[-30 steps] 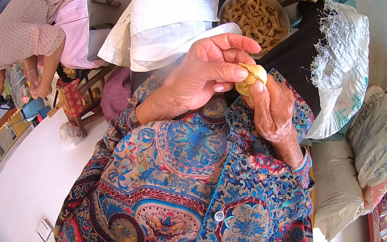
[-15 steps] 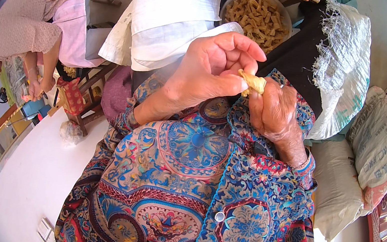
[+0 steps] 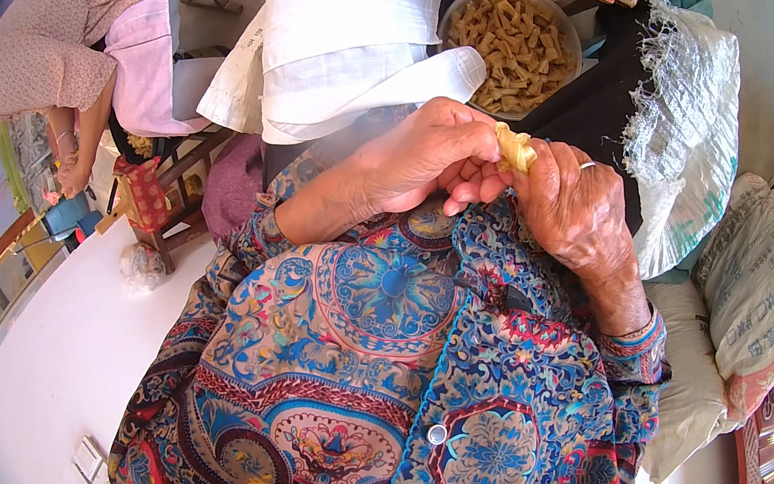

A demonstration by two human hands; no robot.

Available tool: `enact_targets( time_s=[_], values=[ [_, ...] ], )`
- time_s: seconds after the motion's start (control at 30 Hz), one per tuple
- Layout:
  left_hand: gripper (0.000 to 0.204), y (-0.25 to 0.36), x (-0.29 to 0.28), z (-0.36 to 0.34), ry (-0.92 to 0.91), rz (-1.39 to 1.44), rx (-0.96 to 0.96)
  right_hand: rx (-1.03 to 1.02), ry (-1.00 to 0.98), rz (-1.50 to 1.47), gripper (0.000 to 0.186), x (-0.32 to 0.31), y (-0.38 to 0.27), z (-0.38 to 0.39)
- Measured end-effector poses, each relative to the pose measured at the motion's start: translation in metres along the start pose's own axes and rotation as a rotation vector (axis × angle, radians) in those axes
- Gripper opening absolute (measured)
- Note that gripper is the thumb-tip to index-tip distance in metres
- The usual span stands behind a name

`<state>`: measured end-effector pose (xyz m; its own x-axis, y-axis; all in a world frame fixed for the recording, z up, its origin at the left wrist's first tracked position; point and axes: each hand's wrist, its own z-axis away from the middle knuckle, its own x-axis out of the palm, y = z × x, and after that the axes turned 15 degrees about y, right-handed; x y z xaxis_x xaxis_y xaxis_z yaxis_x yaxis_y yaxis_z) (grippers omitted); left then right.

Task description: The person sits and repeatedly pulls long strips of dried fruit from a large sack, tearing them into smaller pieces by hand, and placing the pieces into a bowl. The process is continuous and repetitive.

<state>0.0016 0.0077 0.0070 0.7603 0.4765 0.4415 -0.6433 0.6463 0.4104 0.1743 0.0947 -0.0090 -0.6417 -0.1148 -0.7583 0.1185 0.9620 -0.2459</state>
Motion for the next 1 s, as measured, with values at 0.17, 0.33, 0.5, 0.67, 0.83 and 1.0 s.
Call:
enact_targets(
  time_s=[0.17, 0.33, 0.5, 0.67, 0.83, 1.0],
  values=[
    [0.022, -0.003, 0.000, -0.003, -0.012, -0.088, 0.074, 0.074, -0.226, -0.007, 0.036, -0.011, -0.002, 0.010],
    [0.023, -0.010, -0.002, -0.006, 0.011, -0.258, 0.264, 0.124, -0.148, -0.067, 0.036, -0.011, 0.002, 0.005],
    [0.024, -0.001, -0.002, 0.002, 0.057, -0.558, 0.443, 0.398, -0.091, -0.304, 0.049, -0.013, 0.000, 0.000],
    [0.016, -0.010, -0.007, -0.003, 0.118, -0.802, 0.767, 0.546, -0.096, -0.405, 0.047, -0.011, -0.002, -0.003],
    [0.013, -0.010, -0.006, -0.006, 0.087, -0.921, 1.053, 0.738, -0.035, -0.572, 0.033, -0.005, -0.005, 0.006],
    [0.007, -0.003, -0.002, 0.008, 0.030, -0.453, 0.432, 0.839, -0.063, -0.722, 0.024, -0.017, -0.007, -0.002]
  ],
)
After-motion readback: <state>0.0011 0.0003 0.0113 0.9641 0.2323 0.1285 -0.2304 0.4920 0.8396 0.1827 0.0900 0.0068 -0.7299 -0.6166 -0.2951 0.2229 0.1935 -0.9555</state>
